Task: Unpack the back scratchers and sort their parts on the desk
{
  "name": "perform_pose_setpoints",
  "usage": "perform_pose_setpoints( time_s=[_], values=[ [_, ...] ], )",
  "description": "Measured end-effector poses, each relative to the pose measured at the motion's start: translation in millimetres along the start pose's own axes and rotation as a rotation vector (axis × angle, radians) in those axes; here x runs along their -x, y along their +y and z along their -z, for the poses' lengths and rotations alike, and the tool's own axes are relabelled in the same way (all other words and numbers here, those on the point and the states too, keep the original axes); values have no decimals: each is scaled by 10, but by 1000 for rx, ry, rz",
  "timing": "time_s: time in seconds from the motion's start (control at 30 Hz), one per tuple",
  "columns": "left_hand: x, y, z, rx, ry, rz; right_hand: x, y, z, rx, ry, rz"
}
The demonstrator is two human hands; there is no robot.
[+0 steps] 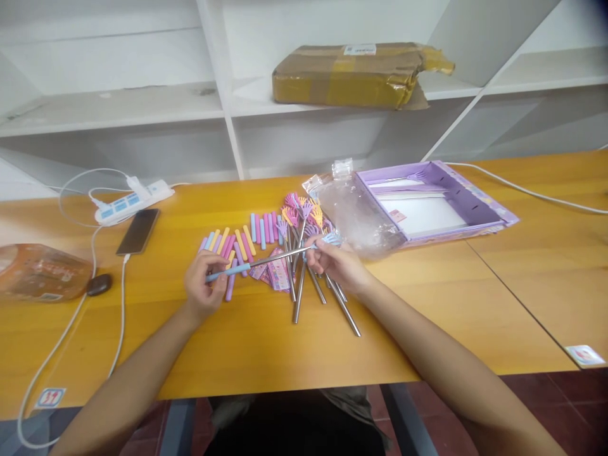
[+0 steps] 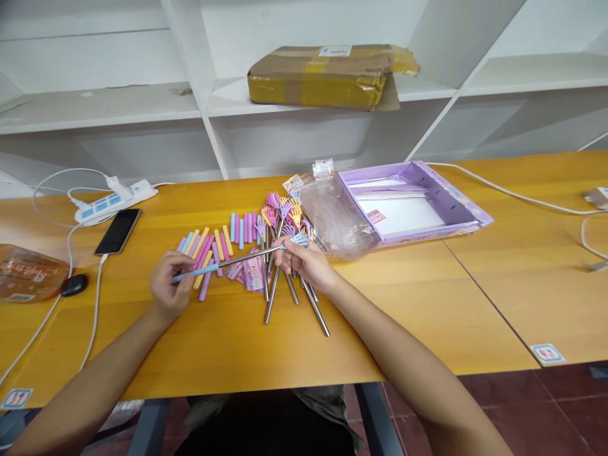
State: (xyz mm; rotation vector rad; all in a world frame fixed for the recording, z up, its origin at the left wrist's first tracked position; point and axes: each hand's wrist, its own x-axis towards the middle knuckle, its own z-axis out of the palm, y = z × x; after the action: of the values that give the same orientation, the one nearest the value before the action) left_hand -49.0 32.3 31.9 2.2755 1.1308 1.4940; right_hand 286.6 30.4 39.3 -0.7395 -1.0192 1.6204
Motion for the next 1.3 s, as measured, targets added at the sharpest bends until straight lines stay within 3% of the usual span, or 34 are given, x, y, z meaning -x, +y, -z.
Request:
perform_pose_setpoints(
  time_s=[0.57, 1.3],
  values=[
    [37, -38, -35, 124, 90, -26, 76, 196, -120, -14, -125, 18],
    [61, -65, -102, 344, 42, 103, 155, 342, -353, -53, -198, -12]
  ],
)
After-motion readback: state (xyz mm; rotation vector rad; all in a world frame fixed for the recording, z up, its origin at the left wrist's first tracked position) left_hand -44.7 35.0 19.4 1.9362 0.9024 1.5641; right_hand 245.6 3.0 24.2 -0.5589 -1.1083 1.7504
